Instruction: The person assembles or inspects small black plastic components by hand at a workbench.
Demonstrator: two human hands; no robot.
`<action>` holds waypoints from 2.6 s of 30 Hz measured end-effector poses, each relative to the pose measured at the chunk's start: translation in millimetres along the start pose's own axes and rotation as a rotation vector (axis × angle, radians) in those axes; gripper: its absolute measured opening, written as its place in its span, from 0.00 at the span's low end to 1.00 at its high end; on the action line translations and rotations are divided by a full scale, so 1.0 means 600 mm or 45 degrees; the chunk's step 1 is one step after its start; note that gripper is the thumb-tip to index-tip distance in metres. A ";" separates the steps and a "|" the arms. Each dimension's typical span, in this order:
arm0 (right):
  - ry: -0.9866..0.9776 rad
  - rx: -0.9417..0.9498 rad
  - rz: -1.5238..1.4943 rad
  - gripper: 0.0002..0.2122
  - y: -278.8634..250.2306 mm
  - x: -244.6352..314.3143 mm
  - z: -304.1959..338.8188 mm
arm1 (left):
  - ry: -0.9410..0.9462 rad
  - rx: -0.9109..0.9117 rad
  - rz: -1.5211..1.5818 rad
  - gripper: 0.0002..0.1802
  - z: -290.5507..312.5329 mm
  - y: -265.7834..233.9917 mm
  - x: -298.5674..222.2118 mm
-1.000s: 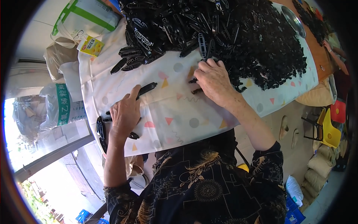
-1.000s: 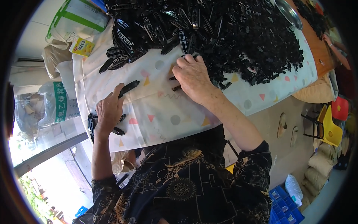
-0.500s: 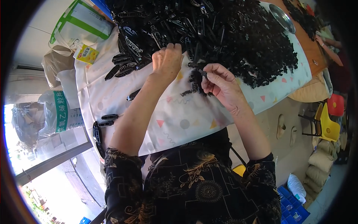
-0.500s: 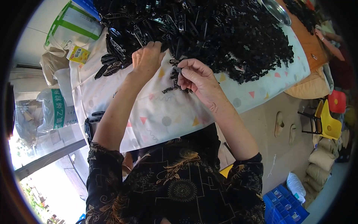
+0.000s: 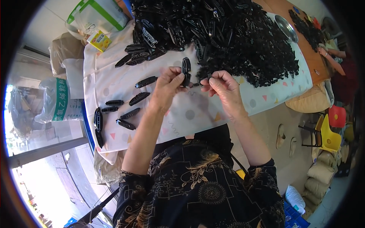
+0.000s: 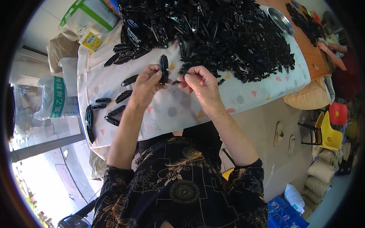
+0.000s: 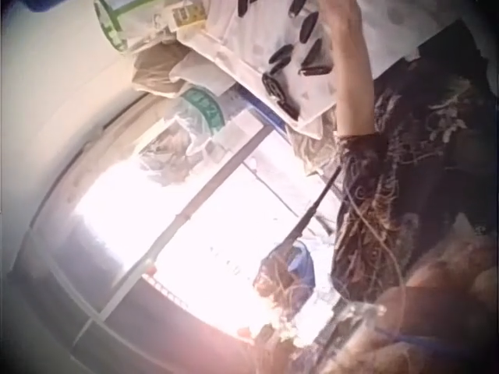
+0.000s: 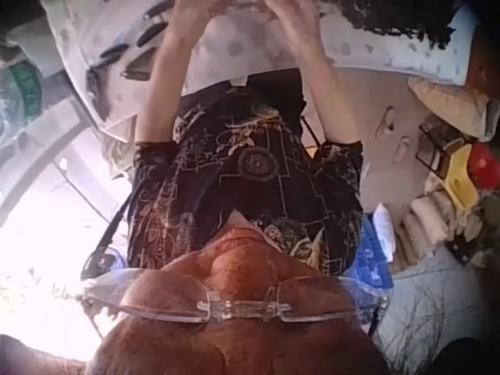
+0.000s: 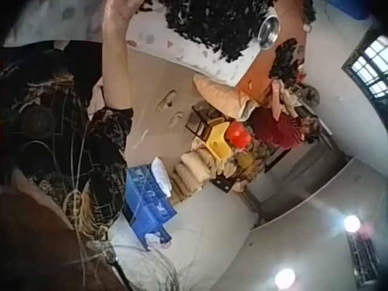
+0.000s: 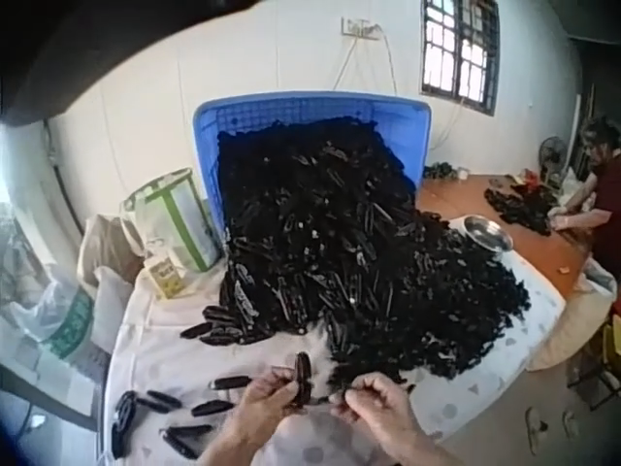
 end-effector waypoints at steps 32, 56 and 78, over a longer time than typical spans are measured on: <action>-0.667 0.905 1.649 0.07 0.119 0.055 0.032 | -0.097 0.296 0.102 0.14 0.084 0.042 0.010; 0.162 0.226 0.225 0.18 0.060 -0.044 -0.021 | 0.139 0.052 0.208 0.30 0.071 0.055 0.006; -0.795 0.280 1.892 0.12 0.050 0.018 -0.056 | 0.799 -0.425 -1.816 0.13 0.033 -0.115 0.015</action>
Point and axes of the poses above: each hand's wrist, its own z-axis away from the middle knuckle, its own y-axis out of the palm, x = y × z, the point moved 6 cm from there along -z, towards the middle knuckle, and after that the axes turned 13 degrees about -z, right-handed, at the moved point
